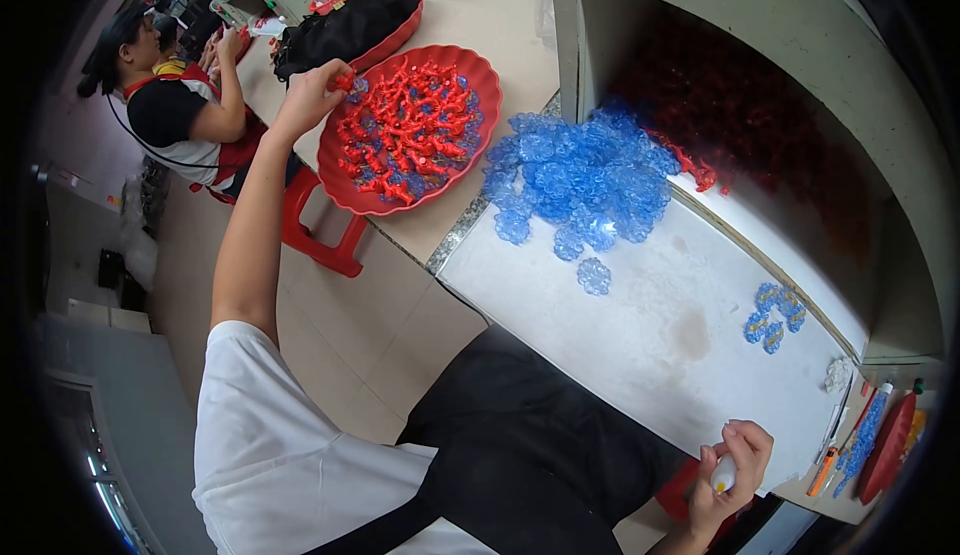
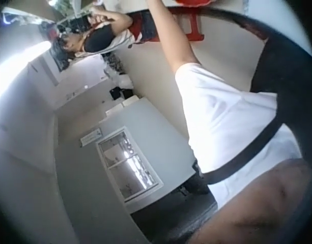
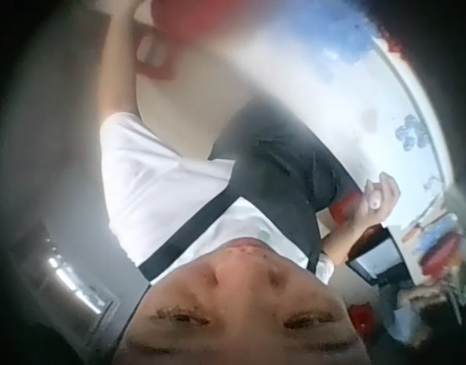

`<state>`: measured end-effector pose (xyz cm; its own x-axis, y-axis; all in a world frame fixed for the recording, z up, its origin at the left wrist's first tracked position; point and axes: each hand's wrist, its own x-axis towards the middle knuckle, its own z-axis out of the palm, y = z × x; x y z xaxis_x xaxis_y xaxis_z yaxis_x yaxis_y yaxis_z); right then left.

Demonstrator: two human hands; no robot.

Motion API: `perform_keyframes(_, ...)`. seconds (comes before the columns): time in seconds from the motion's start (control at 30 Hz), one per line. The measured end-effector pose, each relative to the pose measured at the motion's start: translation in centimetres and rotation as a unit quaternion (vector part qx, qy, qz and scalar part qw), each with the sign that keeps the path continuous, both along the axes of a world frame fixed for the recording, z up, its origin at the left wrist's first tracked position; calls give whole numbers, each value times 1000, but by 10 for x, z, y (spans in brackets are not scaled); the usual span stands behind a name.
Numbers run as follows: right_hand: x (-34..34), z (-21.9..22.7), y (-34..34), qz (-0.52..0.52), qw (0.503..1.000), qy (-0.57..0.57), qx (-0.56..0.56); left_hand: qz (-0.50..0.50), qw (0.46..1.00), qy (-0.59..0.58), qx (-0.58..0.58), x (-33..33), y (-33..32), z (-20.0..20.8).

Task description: The person applies glue to toy figurines using a squeeze bottle, attaches the figurines to base pieces, and places the assembled figures onto a tray by hand.

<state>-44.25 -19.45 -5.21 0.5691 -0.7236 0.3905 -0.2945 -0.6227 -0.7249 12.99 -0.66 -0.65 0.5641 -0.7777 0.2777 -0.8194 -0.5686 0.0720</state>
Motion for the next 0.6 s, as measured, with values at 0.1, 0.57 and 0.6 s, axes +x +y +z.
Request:
perform_keyframes(0.1, -1, 2, 2, 10, 1000, 14, 1, 18, 997, -3, 71, 3, -9, -4)
perform_keyframes(0.57, 0, -6, -2, 22, 999, -12, 28, -219, 968, 41, -112, -153, -115, 45)
perform_keyframes(0.6, -3, -7, -3, 28, 999, -24, 40, -285, 950, 67, -110, -184, -137, 43)
